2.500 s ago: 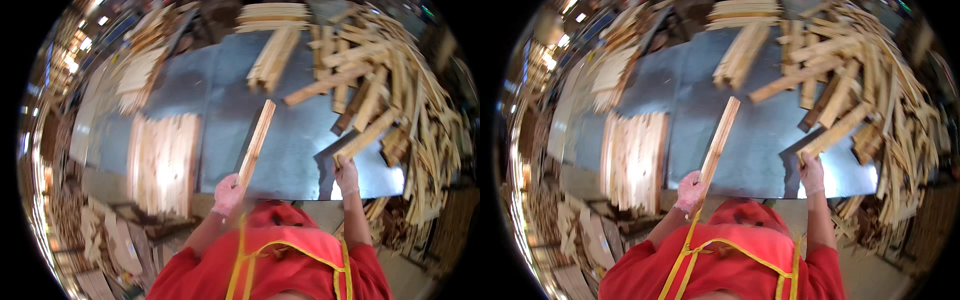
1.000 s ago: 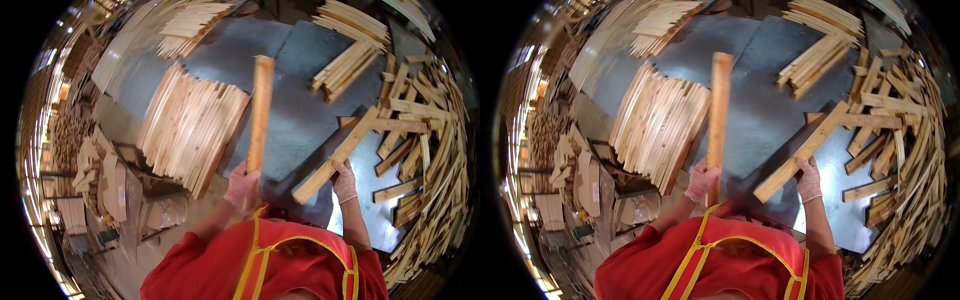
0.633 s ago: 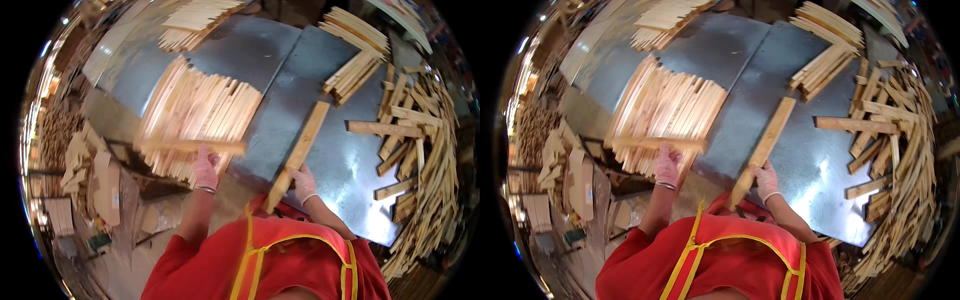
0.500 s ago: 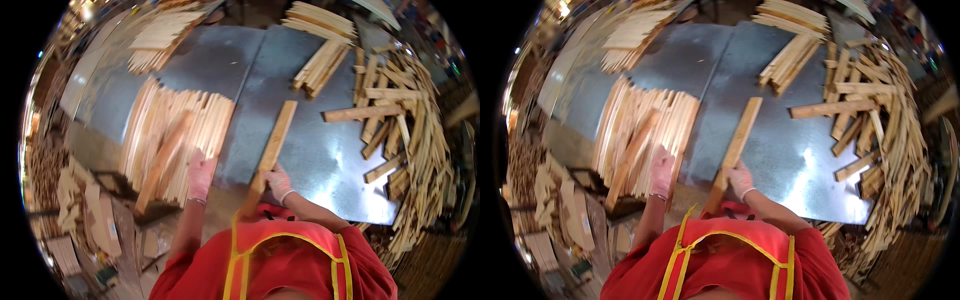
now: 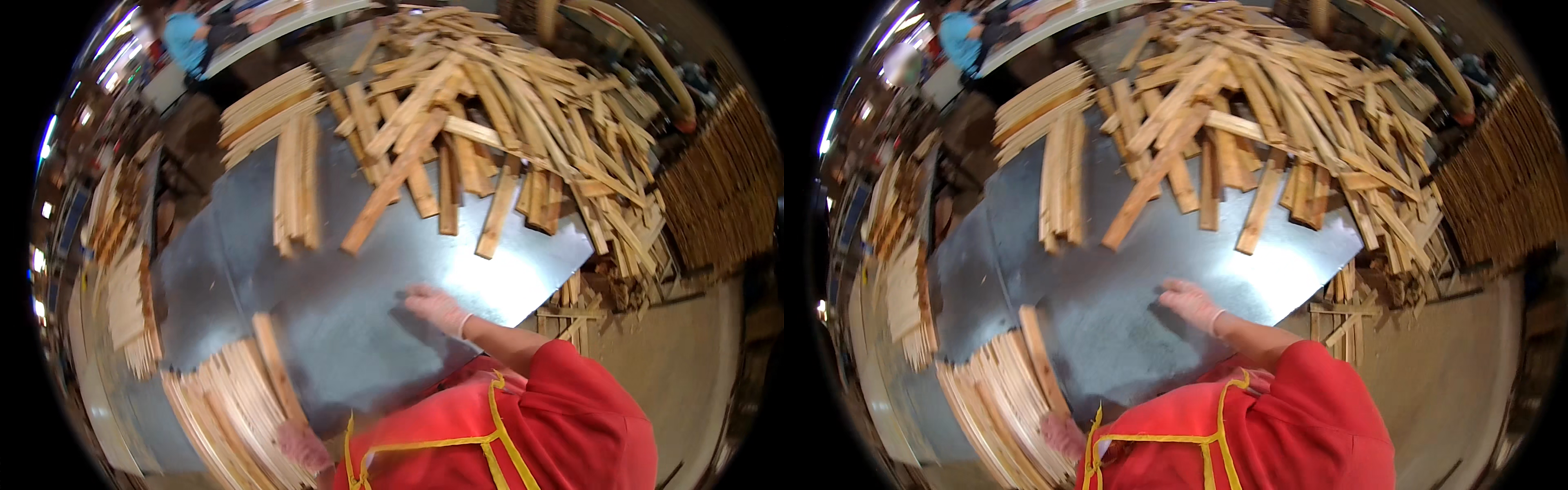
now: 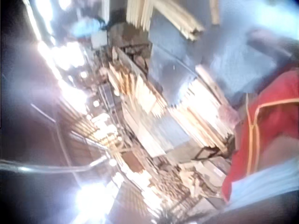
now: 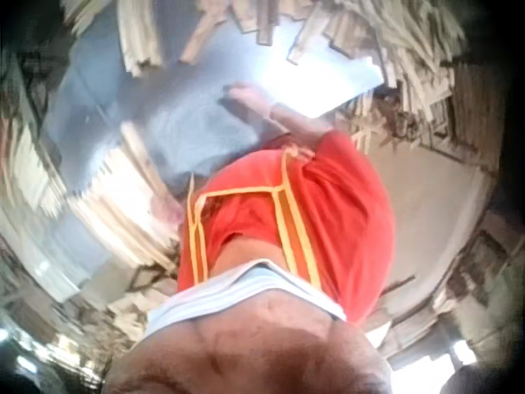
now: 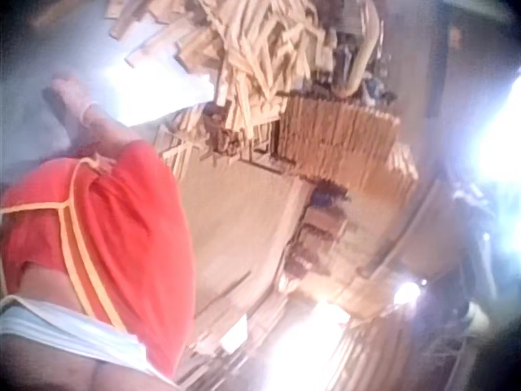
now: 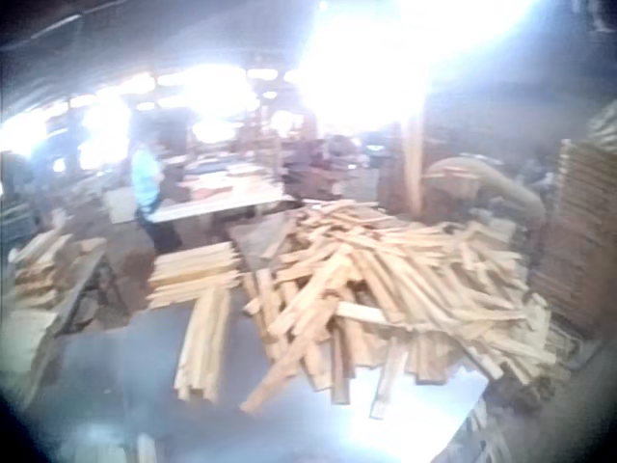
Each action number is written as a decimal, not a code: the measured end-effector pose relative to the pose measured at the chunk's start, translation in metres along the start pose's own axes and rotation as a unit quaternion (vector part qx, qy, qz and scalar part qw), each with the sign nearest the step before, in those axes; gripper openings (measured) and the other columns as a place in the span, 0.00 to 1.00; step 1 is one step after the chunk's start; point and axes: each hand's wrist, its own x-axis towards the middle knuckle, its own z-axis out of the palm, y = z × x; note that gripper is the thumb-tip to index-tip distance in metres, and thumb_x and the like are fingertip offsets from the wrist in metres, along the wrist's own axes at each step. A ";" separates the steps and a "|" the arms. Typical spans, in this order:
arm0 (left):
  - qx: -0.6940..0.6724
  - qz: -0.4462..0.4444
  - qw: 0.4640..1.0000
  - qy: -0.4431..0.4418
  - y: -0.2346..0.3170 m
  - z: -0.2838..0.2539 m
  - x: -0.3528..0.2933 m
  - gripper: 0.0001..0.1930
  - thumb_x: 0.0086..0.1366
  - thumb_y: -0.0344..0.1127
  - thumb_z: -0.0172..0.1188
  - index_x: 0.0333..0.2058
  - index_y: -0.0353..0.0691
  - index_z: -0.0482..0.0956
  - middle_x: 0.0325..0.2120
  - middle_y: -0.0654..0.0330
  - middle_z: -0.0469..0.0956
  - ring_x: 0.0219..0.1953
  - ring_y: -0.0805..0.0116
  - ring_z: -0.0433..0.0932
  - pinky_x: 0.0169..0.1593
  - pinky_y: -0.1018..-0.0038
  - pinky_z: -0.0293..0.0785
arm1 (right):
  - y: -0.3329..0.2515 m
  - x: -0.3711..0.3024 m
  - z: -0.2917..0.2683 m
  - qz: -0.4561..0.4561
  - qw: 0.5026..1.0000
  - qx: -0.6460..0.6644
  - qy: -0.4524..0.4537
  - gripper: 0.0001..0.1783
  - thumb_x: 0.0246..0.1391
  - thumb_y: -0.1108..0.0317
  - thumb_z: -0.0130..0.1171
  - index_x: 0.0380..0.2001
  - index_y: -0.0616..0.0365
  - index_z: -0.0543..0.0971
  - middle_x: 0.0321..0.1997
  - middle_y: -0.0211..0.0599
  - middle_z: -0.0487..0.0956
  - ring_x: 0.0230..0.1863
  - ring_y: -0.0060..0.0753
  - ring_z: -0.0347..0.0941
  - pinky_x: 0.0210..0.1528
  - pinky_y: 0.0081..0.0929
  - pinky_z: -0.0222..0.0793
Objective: The person repeatedly picks up thin wooden planks from a large pile on a metal table and stacks them into a neat, aligned pile. The person wears pink gloves and a red shirt with yellow straps. Another worker is visible in the background performing similar tasks.
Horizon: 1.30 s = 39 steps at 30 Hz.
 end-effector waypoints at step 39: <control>-0.163 0.222 0.825 -0.493 0.294 0.051 0.042 0.36 0.67 0.52 0.62 0.68 0.37 0.72 0.61 0.48 0.78 0.62 0.45 0.76 0.68 0.57 0.70 | 0.084 -0.076 0.013 0.143 0.942 0.303 -0.024 0.17 0.64 0.67 0.65 0.54 0.55 0.79 0.41 0.31 0.82 0.32 0.25 0.75 0.31 0.26 0.70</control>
